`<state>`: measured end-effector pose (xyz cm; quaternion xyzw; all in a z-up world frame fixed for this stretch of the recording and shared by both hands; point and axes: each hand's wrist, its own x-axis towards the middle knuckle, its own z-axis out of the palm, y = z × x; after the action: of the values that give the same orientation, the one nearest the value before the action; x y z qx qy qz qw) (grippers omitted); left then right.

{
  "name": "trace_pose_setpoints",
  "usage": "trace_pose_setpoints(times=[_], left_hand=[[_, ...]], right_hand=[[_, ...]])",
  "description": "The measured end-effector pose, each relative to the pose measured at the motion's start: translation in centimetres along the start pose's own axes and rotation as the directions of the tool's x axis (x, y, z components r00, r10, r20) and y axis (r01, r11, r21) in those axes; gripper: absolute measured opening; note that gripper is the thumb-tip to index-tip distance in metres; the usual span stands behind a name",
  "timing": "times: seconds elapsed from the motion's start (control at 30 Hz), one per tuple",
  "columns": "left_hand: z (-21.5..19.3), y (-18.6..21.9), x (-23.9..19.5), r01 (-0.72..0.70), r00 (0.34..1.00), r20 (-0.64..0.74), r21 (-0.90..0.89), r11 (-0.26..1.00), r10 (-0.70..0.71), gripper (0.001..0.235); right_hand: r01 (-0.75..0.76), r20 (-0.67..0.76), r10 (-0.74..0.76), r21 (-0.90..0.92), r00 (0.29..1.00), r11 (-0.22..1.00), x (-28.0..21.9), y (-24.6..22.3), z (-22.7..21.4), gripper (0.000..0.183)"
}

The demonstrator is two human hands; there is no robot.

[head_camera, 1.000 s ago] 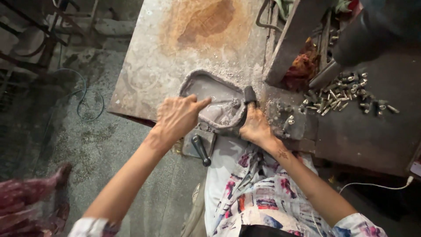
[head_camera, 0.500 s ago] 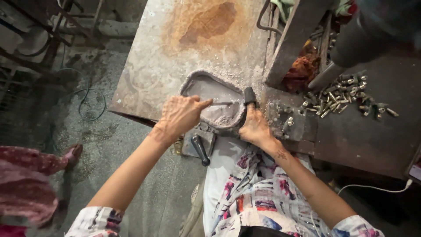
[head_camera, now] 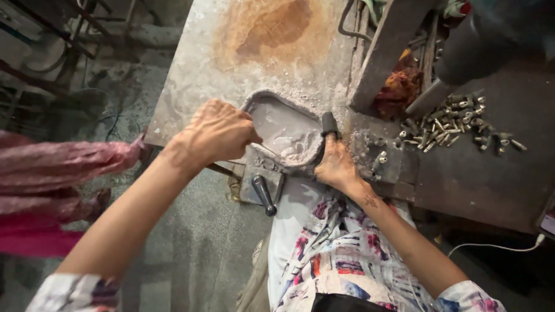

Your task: The person sits at a bench drill press and repeatedly drills small brass fittings. They place each fitting in a fixture under the bit, operate the drill press by hand, then dip the drilled part into a water tray and set it with a pile of finished fittings.

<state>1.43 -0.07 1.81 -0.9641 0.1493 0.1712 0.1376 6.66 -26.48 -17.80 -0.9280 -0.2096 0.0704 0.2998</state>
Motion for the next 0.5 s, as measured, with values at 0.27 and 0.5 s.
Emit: trace_pose_setpoints(times=[0.27,0.5], left_hand=[[7.5,2.2,1.1,-0.206,0.888,-0.457,-0.491,0.846,-0.049,0.034],[6.3,4.7,1.1,-0.012,0.893,-0.391,-0.519,0.855,-0.224,0.046]], right_hand=[[-0.032,-0.024,0.034,0.048,0.999,0.998,0.0,0.0,-0.1,0.087],[-0.003,-0.042,0.007,0.078,0.999,0.997,-0.1,-0.8,-0.6,0.071]])
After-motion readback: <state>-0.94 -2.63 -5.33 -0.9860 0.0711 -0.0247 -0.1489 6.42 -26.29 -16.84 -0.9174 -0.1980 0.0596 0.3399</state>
